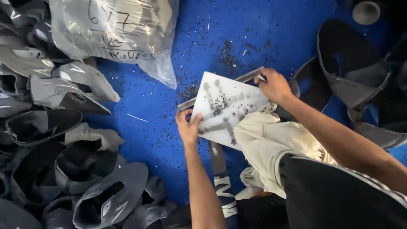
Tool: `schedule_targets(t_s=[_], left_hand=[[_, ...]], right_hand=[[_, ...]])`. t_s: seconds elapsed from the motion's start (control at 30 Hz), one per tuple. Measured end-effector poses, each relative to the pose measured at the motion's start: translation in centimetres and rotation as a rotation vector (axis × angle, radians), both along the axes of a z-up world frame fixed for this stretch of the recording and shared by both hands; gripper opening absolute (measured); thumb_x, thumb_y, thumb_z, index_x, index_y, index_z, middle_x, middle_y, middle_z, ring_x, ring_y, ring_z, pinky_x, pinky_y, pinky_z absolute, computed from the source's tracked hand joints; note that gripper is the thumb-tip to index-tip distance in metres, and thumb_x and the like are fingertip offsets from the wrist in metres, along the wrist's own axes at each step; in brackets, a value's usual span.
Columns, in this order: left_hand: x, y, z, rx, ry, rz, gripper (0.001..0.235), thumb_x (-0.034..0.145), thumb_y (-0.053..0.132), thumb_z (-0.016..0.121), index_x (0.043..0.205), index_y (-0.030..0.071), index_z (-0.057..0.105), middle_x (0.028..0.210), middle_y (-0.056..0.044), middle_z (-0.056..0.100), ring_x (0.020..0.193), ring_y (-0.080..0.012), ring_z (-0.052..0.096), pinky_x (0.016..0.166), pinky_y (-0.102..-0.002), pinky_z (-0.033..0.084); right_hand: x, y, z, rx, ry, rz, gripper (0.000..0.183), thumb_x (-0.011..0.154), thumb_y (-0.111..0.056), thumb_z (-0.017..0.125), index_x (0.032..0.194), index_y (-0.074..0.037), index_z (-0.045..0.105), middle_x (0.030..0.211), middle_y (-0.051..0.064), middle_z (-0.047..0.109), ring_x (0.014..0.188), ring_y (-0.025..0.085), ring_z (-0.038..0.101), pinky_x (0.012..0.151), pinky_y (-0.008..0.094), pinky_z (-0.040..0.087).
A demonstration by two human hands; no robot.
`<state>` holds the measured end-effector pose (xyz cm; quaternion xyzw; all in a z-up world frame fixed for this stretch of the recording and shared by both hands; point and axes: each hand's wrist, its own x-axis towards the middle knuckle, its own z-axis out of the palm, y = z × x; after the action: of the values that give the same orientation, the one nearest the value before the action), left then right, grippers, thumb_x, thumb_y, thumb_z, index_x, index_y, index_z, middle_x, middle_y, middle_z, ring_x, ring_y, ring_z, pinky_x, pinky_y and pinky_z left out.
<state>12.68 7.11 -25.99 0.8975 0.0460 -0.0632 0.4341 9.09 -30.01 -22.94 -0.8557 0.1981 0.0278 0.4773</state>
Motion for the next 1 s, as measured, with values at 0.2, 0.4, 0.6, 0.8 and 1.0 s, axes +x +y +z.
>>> schedule_targets(t_s=[0.2,0.4,0.6,0.8,1.0], left_hand=[[-0.1,-0.1,-0.6,-0.095,-0.028,-0.025,0.042,0.076,0.03,0.089,0.107,0.007,0.071,0.149,-0.021,0.049,0.093,-0.0277,0.07,0.083,-0.037,0.058],[-0.8,-1.9,2.8,-0.049,0.054,0.037,0.041,0.078,0.03,0.082,0.108,0.006,0.068,0.155,-0.021,0.048,0.097,-0.0342,0.069,0.088,-0.041,0.056],[-8.0,-3.7,9.5,0.27,-0.274,0.02,0.053,0.089,0.022,0.076,0.13,-0.005,0.057,0.146,-0.033,0.047,0.135,-0.0481,0.048,0.111,-0.051,0.039],[-13.3,-2.1,12.6,-0.072,0.009,0.314,0.054,0.091,0.022,0.071,0.137,-0.001,0.053,0.127,-0.022,0.062,0.113,-0.0304,0.062,0.101,-0.042,0.049],[-9.0,-7.7,20.9,-0.803,-0.021,0.088,0.062,0.094,0.015,0.069,0.147,0.001,0.042,0.142,-0.016,0.058,0.117,-0.0199,0.064,0.102,-0.032,0.05]], right_hand=[[-0.2,0.8,-0.4,-0.062,0.028,-0.006,0.013,0.087,-0.005,0.063,0.097,-0.007,0.071,0.101,0.018,0.07,0.091,0.034,0.068,0.081,0.043,0.053],[-0.8,-0.5,5.6,0.055,-0.008,0.003,0.018,0.09,-0.01,0.064,0.107,-0.007,0.069,0.112,0.014,0.072,0.099,0.032,0.07,0.087,0.041,0.054],[-6.0,-5.5,14.0,-0.501,-0.078,-0.044,0.027,0.092,-0.019,0.069,0.118,-0.012,0.069,0.131,0.011,0.068,0.117,0.032,0.066,0.093,0.042,0.056],[-13.3,-16.3,5.9,-0.723,0.414,-0.037,0.031,0.102,-0.025,0.076,0.126,-0.007,0.071,0.11,0.018,0.076,0.09,0.032,0.074,0.078,0.043,0.059],[-4.6,-3.7,20.9,-0.683,-0.14,0.279,0.02,0.102,-0.022,0.071,0.119,-0.01,0.075,0.106,0.011,0.072,0.074,0.023,0.069,0.061,0.035,0.055]])
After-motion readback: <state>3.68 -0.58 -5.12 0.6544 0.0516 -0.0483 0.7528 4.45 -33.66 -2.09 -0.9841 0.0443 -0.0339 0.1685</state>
